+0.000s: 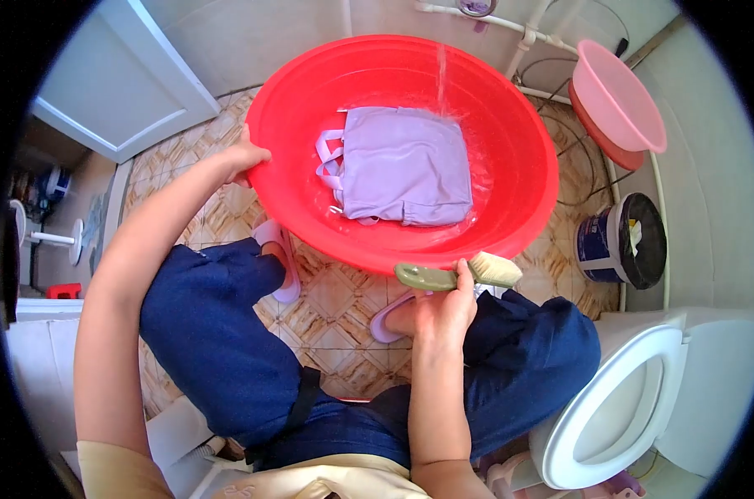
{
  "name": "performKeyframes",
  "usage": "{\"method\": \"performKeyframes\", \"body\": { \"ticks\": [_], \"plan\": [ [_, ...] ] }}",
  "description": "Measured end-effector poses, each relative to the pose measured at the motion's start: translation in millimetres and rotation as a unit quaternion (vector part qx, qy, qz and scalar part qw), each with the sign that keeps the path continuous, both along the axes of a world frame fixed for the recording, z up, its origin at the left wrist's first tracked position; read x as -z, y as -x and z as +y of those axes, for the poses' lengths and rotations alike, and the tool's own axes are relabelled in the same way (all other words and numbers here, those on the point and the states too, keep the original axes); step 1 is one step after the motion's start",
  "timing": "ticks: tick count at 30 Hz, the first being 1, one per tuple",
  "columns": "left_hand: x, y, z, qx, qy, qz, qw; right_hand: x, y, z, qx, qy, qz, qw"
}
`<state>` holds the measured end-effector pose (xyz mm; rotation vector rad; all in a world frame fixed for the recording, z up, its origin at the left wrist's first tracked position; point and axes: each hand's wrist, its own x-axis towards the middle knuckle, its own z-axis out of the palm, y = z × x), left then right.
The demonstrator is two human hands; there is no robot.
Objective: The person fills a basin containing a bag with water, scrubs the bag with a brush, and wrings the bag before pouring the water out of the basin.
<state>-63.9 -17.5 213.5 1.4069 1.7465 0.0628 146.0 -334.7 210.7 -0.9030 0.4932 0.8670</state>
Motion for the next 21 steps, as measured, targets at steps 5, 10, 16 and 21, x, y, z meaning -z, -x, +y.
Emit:
{"method": "performKeyframes", "body": {
  "ticks": [5, 10, 16, 21],
  "plan": [
    [-7, -1, 2, 0.03, -0.014, 0.007, 0.999, 8, -3, -4, 0.005, -0.06, -0.008, 0.998],
    [-11, -3, -2, 0.042, -0.033, -0.021, 0.998, 9, -3, -4, 0.002, -0.078, -0.012, 0.997],
    [-14, -6, -4, 0.016, -0.024, -0.023, 0.999, 5, -1, -1, 0.002, -0.075, -0.034, 0.997],
    [-12, -4, 0, 0.021, -0.019, -0.002, 1.0, 5, -2, -4, 0.002, -0.083, -0.018, 0.996]
  ]
}}
